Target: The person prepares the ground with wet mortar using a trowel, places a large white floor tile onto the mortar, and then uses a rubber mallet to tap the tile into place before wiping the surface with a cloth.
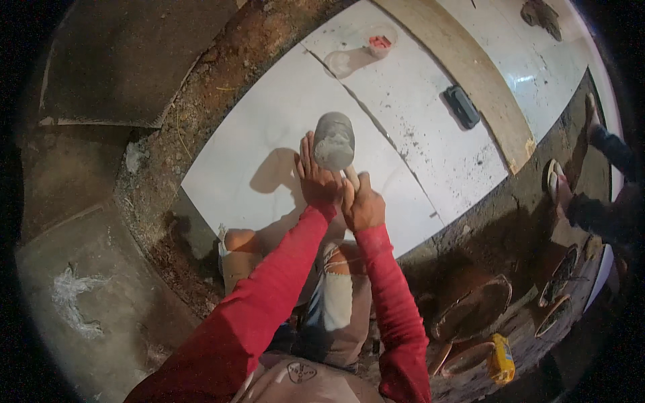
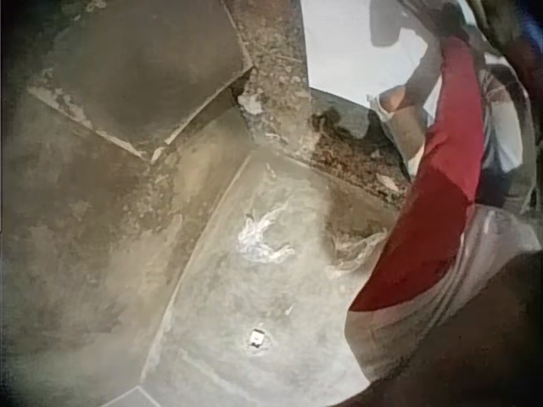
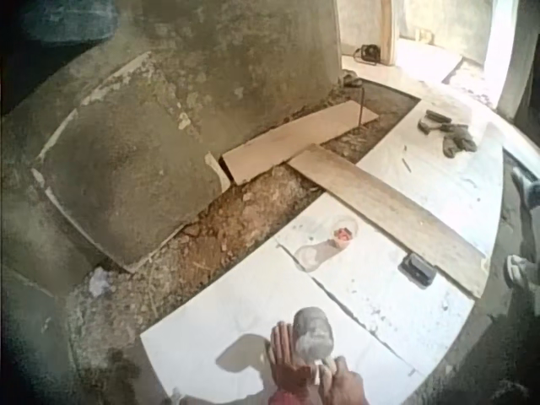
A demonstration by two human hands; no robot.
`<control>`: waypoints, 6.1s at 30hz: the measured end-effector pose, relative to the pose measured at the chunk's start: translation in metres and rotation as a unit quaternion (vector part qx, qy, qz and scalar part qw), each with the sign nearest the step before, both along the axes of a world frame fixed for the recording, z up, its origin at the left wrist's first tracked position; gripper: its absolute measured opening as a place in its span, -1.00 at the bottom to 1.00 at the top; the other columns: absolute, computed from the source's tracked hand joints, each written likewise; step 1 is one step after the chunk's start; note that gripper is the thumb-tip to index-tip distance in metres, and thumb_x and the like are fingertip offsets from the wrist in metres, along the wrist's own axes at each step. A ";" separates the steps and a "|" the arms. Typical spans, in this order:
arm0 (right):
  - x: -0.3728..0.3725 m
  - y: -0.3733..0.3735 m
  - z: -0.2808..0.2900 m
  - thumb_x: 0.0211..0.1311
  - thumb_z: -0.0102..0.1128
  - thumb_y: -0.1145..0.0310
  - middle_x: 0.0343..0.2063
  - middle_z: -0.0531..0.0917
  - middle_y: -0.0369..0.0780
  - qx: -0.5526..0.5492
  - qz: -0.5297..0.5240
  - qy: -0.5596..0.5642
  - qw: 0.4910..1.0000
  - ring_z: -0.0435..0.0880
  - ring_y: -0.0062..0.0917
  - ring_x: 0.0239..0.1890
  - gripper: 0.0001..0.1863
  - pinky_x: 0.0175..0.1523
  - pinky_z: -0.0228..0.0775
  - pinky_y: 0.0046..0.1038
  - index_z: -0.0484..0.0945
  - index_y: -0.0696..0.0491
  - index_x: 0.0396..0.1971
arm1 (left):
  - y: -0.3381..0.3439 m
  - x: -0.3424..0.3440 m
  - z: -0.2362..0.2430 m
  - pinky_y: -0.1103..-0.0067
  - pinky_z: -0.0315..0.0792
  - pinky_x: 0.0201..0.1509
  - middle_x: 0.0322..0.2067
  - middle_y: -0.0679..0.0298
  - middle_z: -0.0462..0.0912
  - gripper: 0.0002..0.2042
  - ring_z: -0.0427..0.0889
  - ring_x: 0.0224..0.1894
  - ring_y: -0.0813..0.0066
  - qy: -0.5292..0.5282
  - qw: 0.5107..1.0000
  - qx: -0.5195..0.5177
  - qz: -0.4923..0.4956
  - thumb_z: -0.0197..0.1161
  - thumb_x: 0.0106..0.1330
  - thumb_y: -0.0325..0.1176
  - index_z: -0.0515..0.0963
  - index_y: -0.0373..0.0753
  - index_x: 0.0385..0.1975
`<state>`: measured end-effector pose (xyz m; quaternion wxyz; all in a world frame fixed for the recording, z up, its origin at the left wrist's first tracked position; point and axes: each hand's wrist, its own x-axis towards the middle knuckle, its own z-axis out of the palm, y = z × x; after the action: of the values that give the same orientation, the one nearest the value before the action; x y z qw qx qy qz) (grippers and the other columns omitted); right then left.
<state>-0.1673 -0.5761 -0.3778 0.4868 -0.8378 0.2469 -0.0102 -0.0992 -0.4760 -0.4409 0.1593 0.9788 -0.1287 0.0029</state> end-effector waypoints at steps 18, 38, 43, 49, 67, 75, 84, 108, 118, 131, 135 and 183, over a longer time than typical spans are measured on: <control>0.031 -0.003 -0.015 0.49 -0.02 0.03 -0.59 0.60 0.15 -0.072 0.038 0.098 0.992 0.59 0.22 -0.46 -0.65 -0.41 0.35 0.13 0.31 0.04 -0.18 | 0.006 -0.002 -0.012 0.09 -0.20 0.58 0.51 0.12 0.05 -0.37 -0.02 0.56 0.19 0.013 1.000 -0.003 0.015 -0.06 0.39 -0.26 0.10 -0.31 0.47; -0.075 -0.035 -0.010 0.44 0.12 0.21 -0.69 0.54 0.07 -0.079 -0.011 0.070 0.994 0.60 0.09 -0.57 -0.71 -0.52 0.38 -0.06 0.38 0.14 -0.15 | -0.010 -0.003 -0.007 0.13 -0.26 0.58 0.55 0.13 -0.09 -0.39 -0.15 0.59 0.21 0.034 0.998 0.055 -0.016 -0.18 0.50 -0.26 -0.05 -0.29 0.51; -0.115 -0.028 -0.016 0.41 0.16 0.09 -0.61 0.61 0.06 -0.030 -0.031 0.183 0.982 0.64 0.12 -0.51 -0.68 -0.42 0.47 -0.01 0.44 0.07 -0.22 | -0.009 -0.004 -0.006 0.12 -0.24 0.58 0.54 0.14 -0.07 -0.41 -0.13 0.59 0.22 0.012 0.999 0.043 -0.011 -0.25 0.51 -0.24 -0.02 -0.27 0.51; -0.139 -0.016 -0.015 0.37 0.16 0.09 -0.57 0.62 0.13 0.004 -0.060 0.229 0.972 0.65 0.17 -0.40 -0.68 -0.36 0.48 0.06 0.44 0.05 -0.18 | -0.003 -0.005 -0.016 0.09 -0.21 0.57 0.53 0.12 -0.03 -0.43 -0.10 0.58 0.17 -0.008 0.999 0.045 -0.016 -0.18 0.51 -0.27 0.03 -0.27 0.50; -0.211 -0.007 -0.020 0.37 0.18 0.16 -0.61 0.59 0.05 0.001 -0.071 0.164 0.984 0.62 0.11 -0.49 -0.72 -0.41 0.45 -0.01 0.43 0.06 -0.17 | -0.011 -0.006 0.000 0.17 -0.08 0.56 0.51 0.15 0.03 -0.43 -0.03 0.56 0.23 -0.034 0.998 0.060 -0.013 -0.11 0.50 -0.26 0.07 -0.28 0.48; -0.231 -0.009 -0.019 0.36 0.16 0.16 -0.48 0.63 0.10 -0.006 -0.110 0.176 0.978 0.62 0.14 -0.40 -0.73 -0.38 0.42 0.05 0.46 0.07 -0.20 | -0.015 -0.005 -0.003 0.13 -0.08 0.55 0.50 0.14 0.10 -0.43 0.04 0.54 0.21 -0.054 0.998 0.040 -0.012 -0.11 0.49 -0.24 0.11 -0.28 0.47; -0.238 -0.003 0.001 0.37 0.13 0.22 -0.48 0.62 0.07 -0.003 -0.133 0.101 0.986 0.62 0.13 -0.39 -0.79 -0.38 0.44 0.00 0.47 0.03 -0.16 | -0.013 0.004 -0.002 0.13 -0.16 0.57 0.50 0.11 0.09 -0.42 -0.01 0.56 0.16 -0.042 0.999 0.027 -0.003 -0.16 0.47 -0.24 0.12 -0.32 0.46; -0.181 -0.017 -0.004 0.42 0.11 0.20 -0.56 0.61 0.05 0.001 -0.114 0.159 0.981 0.63 0.09 -0.48 -0.77 -0.44 0.42 -0.08 0.49 0.09 -0.24 | 0.003 -0.011 0.008 -0.04 -0.15 0.53 0.54 0.07 -0.09 -0.18 -0.16 0.57 0.03 -0.022 0.968 0.202 -0.145 0.00 0.43 0.16 -0.03 -0.28 0.51; -0.198 -0.002 -0.005 0.43 0.13 0.18 -0.64 0.54 0.07 0.014 -0.194 0.029 0.980 0.61 0.08 -0.52 -0.75 -0.47 0.37 -0.04 0.44 0.06 -0.29 | -0.011 -0.060 0.025 -0.23 -0.03 0.42 0.52 -0.17 -0.34 0.53 -0.28 0.52 -0.36 0.063 0.939 0.198 -0.275 0.57 -0.37 0.36 -0.29 -0.35 0.51; -0.212 -0.001 -0.002 0.42 0.13 0.17 -0.58 0.61 0.06 -0.031 -0.205 -0.017 0.978 0.65 0.08 -0.46 -0.72 -0.41 0.42 -0.08 0.49 0.11 -0.29 | -0.035 -0.061 0.066 -0.21 0.01 0.42 0.52 -0.19 -0.37 0.52 -0.30 0.53 -0.37 0.241 0.906 0.234 -0.256 0.64 -0.35 0.25 -0.30 -0.39 0.50; -0.206 -0.005 0.006 0.42 0.12 0.18 -0.60 0.58 0.05 -0.034 -0.187 0.004 0.982 0.64 0.07 -0.47 -0.74 -0.42 0.42 -0.09 0.47 0.09 -0.28 | -0.043 -0.055 0.070 -0.24 -0.04 0.43 0.53 -0.16 -0.34 0.49 -0.31 0.53 -0.34 0.241 0.915 0.211 -0.246 0.65 -0.34 0.19 -0.28 -0.39 0.50; -0.005 -0.035 -0.025 0.50 -0.03 0.04 -0.62 0.58 0.14 -0.130 0.073 0.115 0.982 0.61 0.16 -0.47 -0.63 -0.46 0.37 0.05 0.41 0.07 -0.30 | -0.034 -0.062 0.064 -0.16 -0.03 0.46 0.52 -0.14 -0.26 0.43 -0.18 0.51 -0.36 0.295 0.927 0.218 -0.080 0.63 -0.33 0.16 -0.19 -0.36 0.51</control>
<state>-0.1720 -0.6106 -0.4026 0.3415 -0.9052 0.2365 0.0899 -0.1608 -0.5097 -0.3770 -0.0278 0.9324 -0.1517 -0.3268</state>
